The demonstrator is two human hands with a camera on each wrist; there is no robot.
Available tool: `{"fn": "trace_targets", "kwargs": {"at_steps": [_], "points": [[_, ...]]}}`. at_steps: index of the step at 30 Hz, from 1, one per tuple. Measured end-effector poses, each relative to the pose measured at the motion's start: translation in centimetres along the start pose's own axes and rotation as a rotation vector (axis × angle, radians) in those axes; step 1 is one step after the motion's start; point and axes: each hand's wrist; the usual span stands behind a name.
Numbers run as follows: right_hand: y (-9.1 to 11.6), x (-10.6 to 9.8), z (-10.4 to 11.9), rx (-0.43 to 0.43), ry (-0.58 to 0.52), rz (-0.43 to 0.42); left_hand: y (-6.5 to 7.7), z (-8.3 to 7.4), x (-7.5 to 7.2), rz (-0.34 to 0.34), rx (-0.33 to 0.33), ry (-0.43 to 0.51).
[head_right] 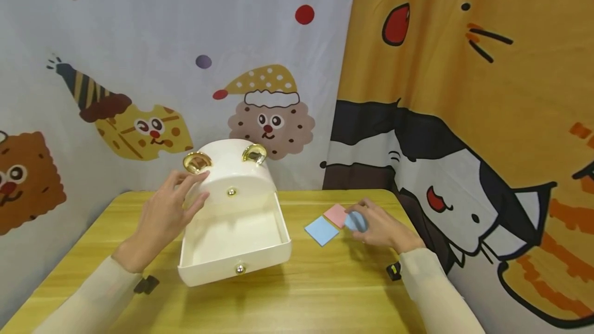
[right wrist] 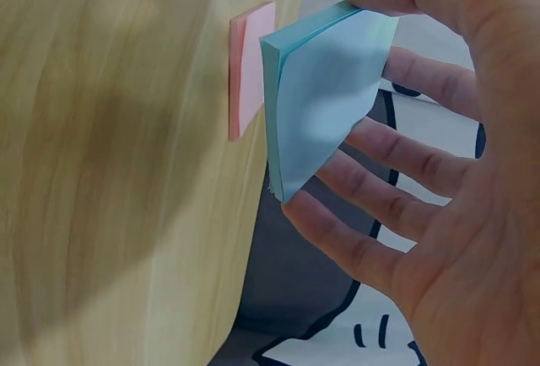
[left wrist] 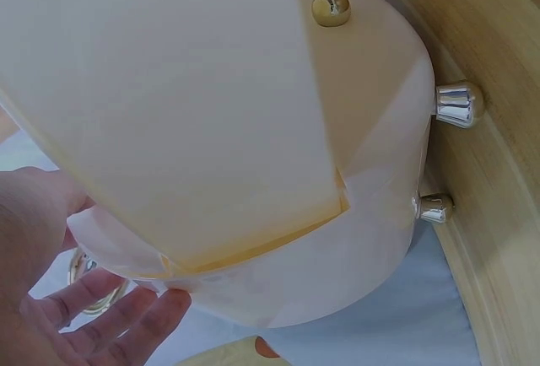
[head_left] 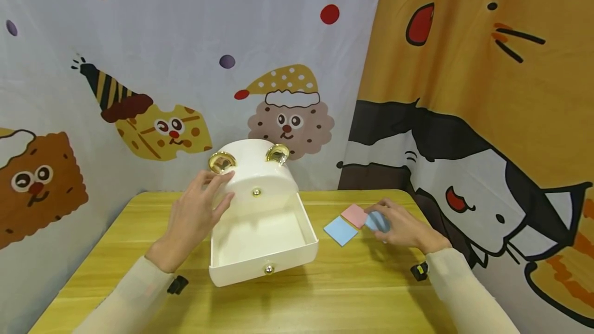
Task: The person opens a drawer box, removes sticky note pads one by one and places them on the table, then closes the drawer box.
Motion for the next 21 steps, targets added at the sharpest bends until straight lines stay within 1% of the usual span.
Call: {"fn": "trace_targets", "kwargs": {"at_steps": [7,11,14,21], "points": [[0.0,0.3,-0.2,0.013,-0.004,0.024,0.1,0.0,-0.1,0.008,-0.008,-0.002],[0.1,0.6,-0.5,0.035,-0.008,0.059,0.1,0.0,-0.1,0.013,-0.013,-0.001],[0.1,0.9,-0.7,0.061,-0.002,0.08,0.1,-0.1,-0.2,0.01,-0.011,-0.001],[0.2,1.0,-0.6,0.074,0.015,0.1,0.0,-0.2,-0.3,-0.004,-0.003,-0.004]]}}
Point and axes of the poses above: each hand's wrist, its own y-axis away from the middle knuckle, its own x-axis out of the palm, z = x × y, and after that the axes turned 3 degrees about -y, right-handed
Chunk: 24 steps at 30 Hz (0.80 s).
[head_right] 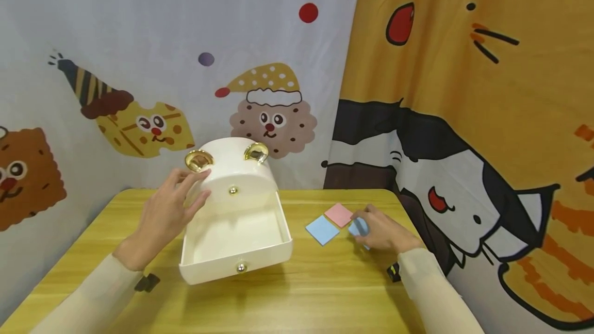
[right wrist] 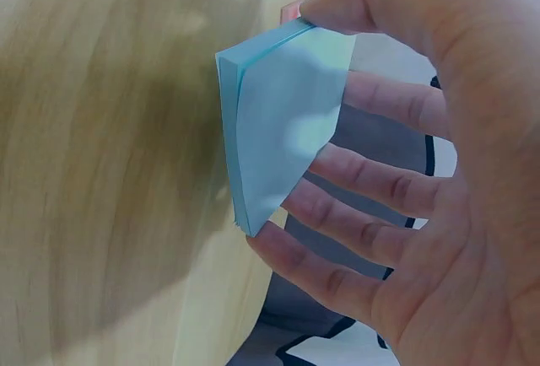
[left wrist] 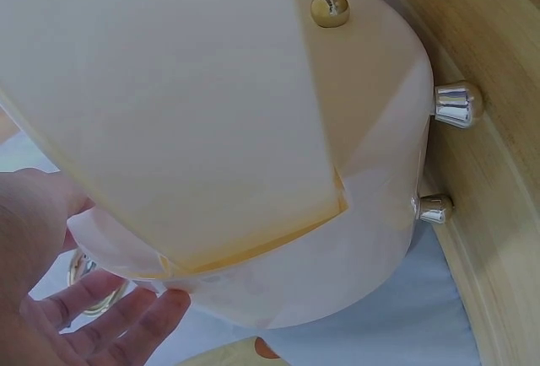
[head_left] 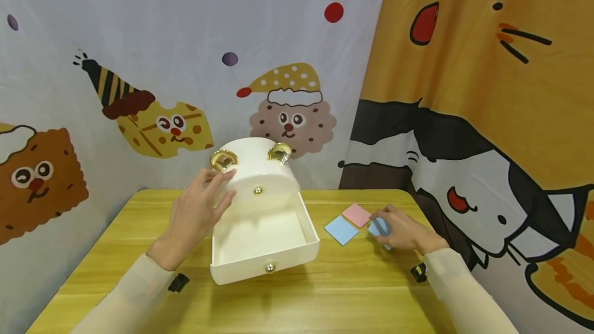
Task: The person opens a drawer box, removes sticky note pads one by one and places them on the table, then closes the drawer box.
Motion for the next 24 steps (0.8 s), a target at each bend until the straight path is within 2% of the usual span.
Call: {"fn": "trace_targets", "kwargs": {"at_steps": [4,7,8,11,14,15,18,24], "points": [[-0.1,0.1,-0.4,0.014,-0.033,0.028,0.0,0.0,0.0,-0.004,0.002,0.002],[-0.2,0.3,-1.3,-0.017,-0.075,0.036,0.0,0.0,0.1,-0.006,0.001,0.002],[-0.5,0.8,-2.6,-0.061,-0.092,0.022,0.0,0.1,0.1,-0.007,0.001,0.001],[-0.6,1.0,-3.2,-0.089,-0.095,0.023,0.0,0.1,0.1,-0.012,0.0,0.003],[-0.8,1.1,-2.7,-0.041,-0.083,0.03,0.0,0.1,0.1,-0.016,0.001,0.002],[-0.5,0.7,-1.5,0.008,-0.064,0.047,0.0,0.1,0.1,-0.017,0.001,0.001],[-0.6,0.8,-0.7,0.059,-0.03,0.055,0.0,0.1,0.1,-0.017,0.001,-0.002],[-0.8,1.1,-0.5,0.065,0.018,0.058,0.0,0.1,0.2,-0.016,-0.003,-0.002]]}}
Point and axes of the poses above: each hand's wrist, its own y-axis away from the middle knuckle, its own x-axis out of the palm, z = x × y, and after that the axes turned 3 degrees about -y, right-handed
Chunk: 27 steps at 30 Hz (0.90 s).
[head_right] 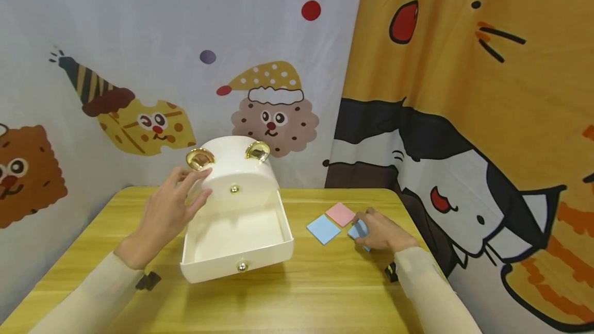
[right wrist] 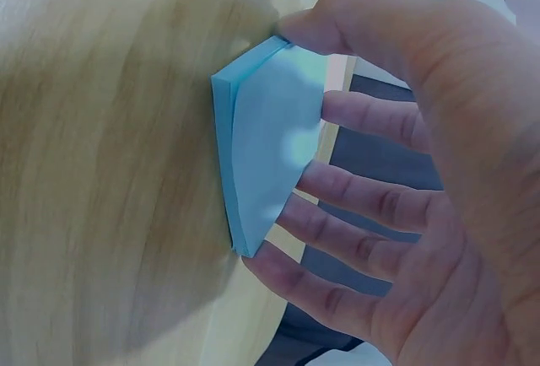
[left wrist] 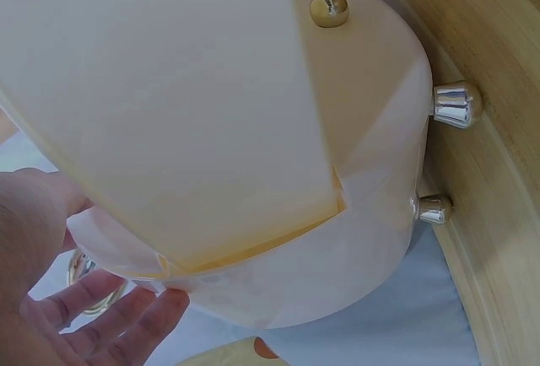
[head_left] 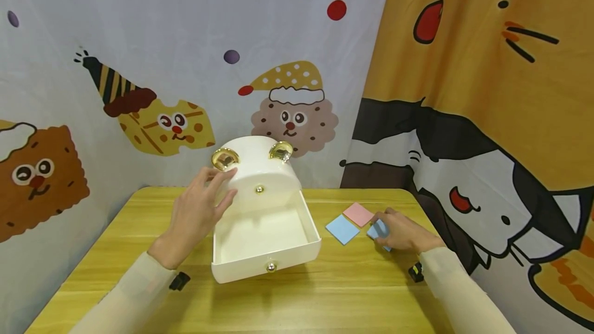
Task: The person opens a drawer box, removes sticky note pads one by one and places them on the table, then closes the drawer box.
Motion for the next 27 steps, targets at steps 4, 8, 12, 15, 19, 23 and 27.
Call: {"fn": "trace_targets", "kwargs": {"at_steps": [4,8,12,15,19,23,27], "points": [[-0.13,0.09,-0.2,-0.007,0.001,-0.002,0.02,-0.02,0.02,0.0,0.0,0.002],[-0.12,0.11,-0.27,-0.012,-0.012,0.001,0.01,-0.03,0.02,0.004,-0.004,0.003],[-0.22,0.3,-0.48,0.003,-0.011,0.003,-0.02,-0.01,-0.01,0.007,-0.008,0.001],[-0.32,0.46,-0.73,0.005,-0.003,-0.003,-0.01,0.03,0.03,0.006,-0.007,0.0],[-0.3,0.51,-0.7,-0.003,-0.002,-0.008,0.04,0.11,0.13,0.011,-0.006,0.001],[-0.33,0.37,-0.58,-0.008,-0.003,-0.01,0.05,0.1,0.09,0.024,-0.012,0.003],[-0.37,0.3,-0.64,-0.006,0.002,-0.007,0.03,0.06,0.05,0.02,-0.013,0.004]]}}
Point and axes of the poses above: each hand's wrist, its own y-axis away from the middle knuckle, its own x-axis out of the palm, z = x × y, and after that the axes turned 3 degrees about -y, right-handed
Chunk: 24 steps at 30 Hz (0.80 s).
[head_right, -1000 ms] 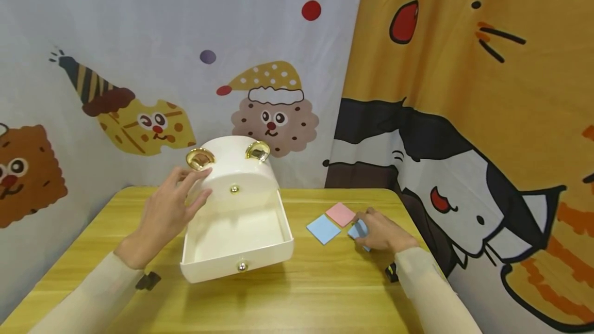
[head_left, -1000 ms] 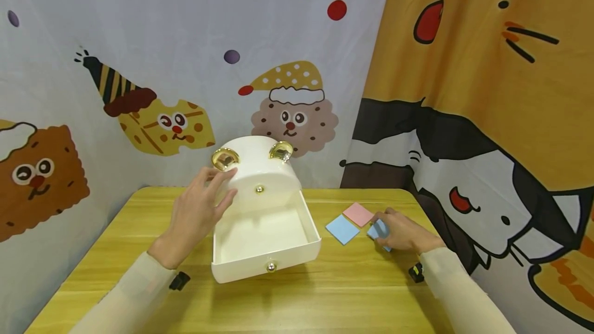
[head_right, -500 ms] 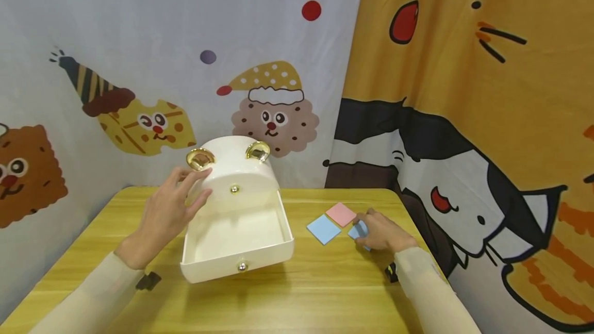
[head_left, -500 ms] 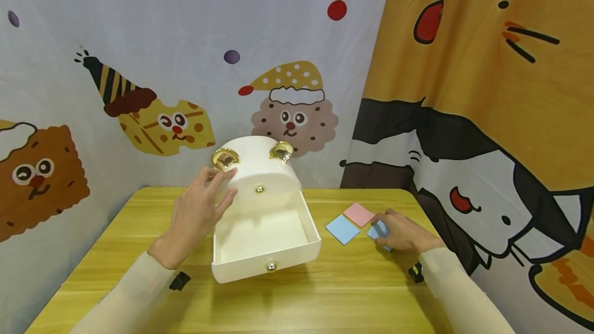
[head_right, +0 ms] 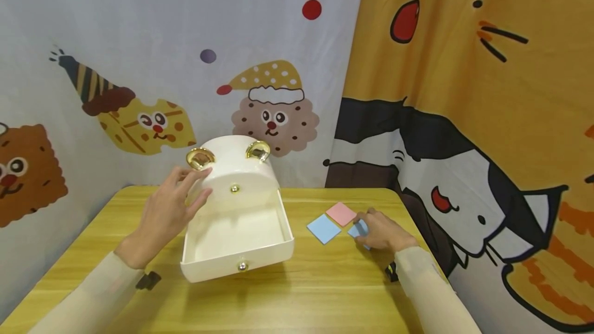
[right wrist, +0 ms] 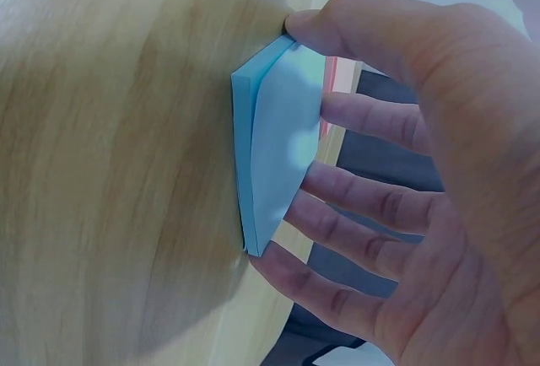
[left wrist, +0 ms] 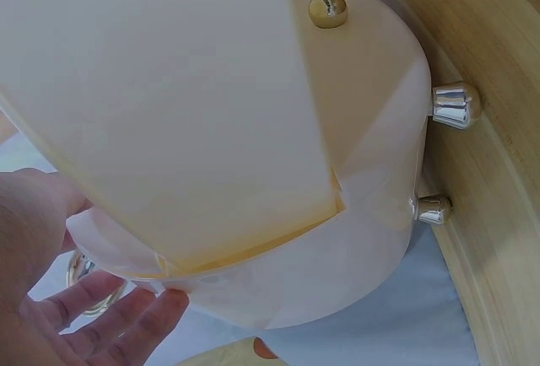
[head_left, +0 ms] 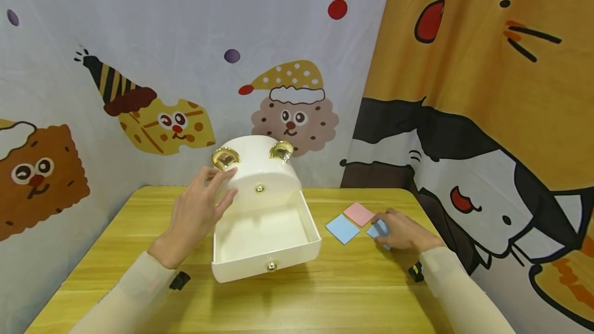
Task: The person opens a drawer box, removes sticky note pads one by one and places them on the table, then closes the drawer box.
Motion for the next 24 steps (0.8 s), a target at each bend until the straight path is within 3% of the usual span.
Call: {"fn": "trace_targets", "kwargs": {"at_steps": [11,24], "points": [[0.1,0.14,0.04,0.021,0.003,0.003,-0.01,-0.04,0.05,-0.006,0.001,0.006],[0.44,0.01,0.25,-0.002,0.038,-0.059,-0.03,-0.06,0.07,-0.007,0.006,-0.006]]}}
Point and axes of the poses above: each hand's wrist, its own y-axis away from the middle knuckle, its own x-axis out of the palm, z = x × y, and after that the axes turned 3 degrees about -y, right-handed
